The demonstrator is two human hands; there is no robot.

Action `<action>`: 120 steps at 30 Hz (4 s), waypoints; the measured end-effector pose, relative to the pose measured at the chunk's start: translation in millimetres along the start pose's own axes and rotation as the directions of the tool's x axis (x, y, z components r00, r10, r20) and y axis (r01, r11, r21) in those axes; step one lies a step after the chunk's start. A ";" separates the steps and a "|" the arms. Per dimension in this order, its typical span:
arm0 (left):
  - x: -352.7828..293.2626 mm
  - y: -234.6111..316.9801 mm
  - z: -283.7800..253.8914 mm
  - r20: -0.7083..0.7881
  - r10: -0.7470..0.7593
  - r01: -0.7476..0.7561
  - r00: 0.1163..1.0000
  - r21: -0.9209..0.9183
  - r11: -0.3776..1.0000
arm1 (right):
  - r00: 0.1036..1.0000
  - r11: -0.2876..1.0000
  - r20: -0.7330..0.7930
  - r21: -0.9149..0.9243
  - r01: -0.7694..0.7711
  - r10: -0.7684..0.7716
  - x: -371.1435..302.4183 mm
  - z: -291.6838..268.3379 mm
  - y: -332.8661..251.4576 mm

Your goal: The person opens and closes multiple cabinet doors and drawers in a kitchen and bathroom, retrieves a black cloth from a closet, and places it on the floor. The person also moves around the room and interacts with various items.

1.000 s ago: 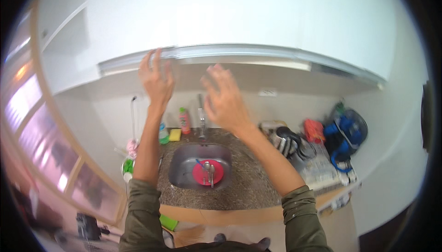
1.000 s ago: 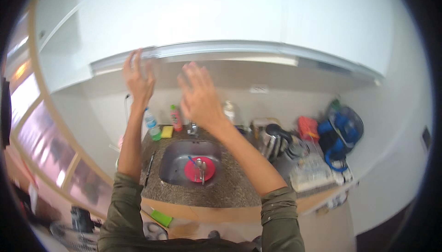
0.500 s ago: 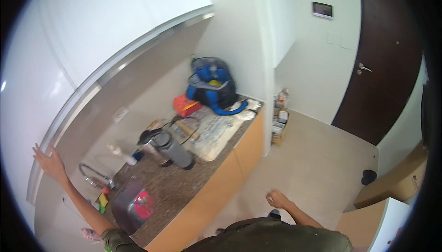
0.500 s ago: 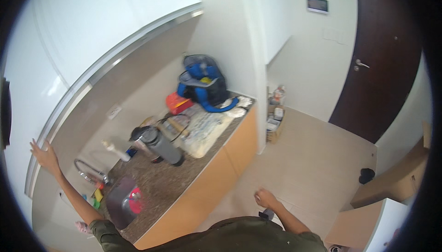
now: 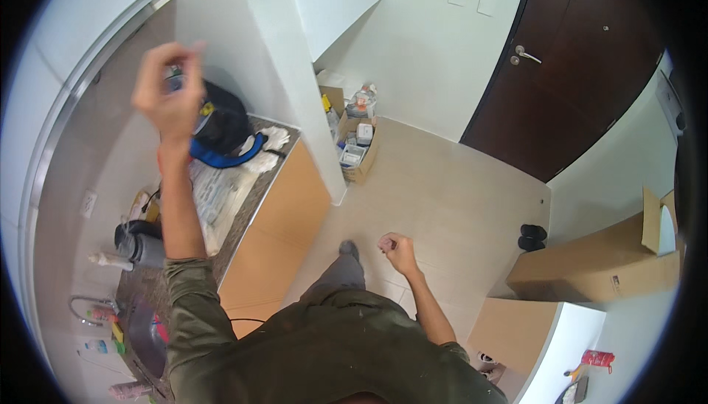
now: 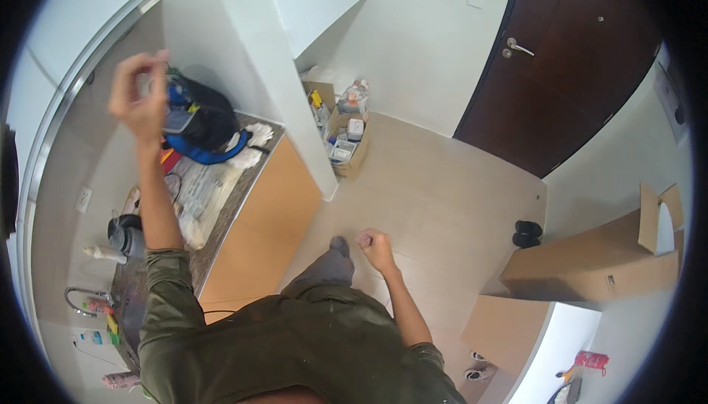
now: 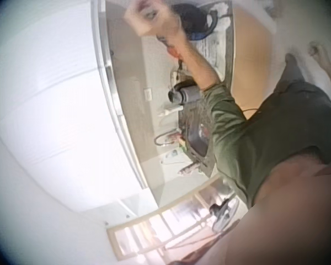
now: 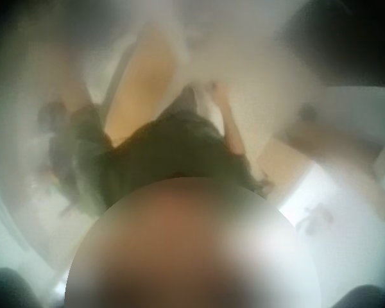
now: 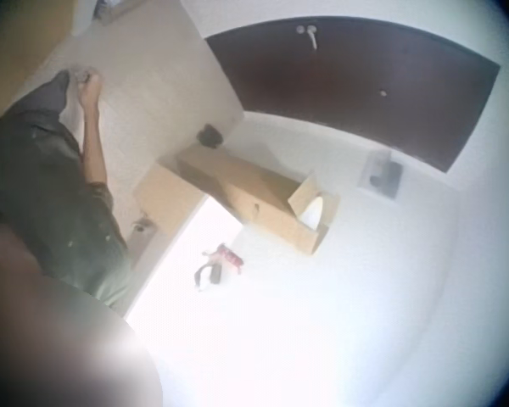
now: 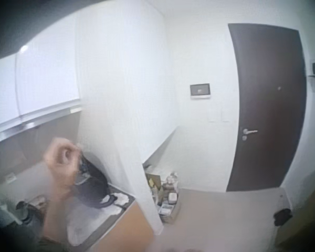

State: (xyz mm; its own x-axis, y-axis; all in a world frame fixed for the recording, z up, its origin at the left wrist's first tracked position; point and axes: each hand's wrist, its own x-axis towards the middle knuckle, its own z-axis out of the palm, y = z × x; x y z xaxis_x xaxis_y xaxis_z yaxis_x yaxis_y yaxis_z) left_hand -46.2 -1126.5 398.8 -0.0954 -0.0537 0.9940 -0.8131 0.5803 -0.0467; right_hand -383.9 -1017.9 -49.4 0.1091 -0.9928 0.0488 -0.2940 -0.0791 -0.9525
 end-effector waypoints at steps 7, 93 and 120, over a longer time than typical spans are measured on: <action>-133.3 -26.7 279.9 0.439 -0.257 0.409 0.861 -0.298 0.863 | 0.976 0.977 -0.181 -0.147 -0.152 0.125 164.1 -95.3 57.5; -253.6 42.7 687.6 -0.408 -0.796 0.766 -0.447 -0.635 -0.104 | 0.693 0.627 0.713 0.493 -0.603 0.106 1006.2 -275.8 64.6; -259.1 36.9 667.6 -0.226 -0.893 0.802 -0.390 -0.560 -0.209 | 0.790 0.745 0.613 0.515 -0.423 0.025 1002.8 -323.2 63.1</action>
State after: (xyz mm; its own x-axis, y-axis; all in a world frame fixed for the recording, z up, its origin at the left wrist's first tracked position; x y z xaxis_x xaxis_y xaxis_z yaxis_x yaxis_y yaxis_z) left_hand -434.9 -1633.7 73.3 0.8926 -0.3138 -0.3238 0.4149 0.2902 0.8624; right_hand -599.9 -2047.4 36.6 0.6604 -0.7314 -0.1698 0.2238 0.4076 -0.8853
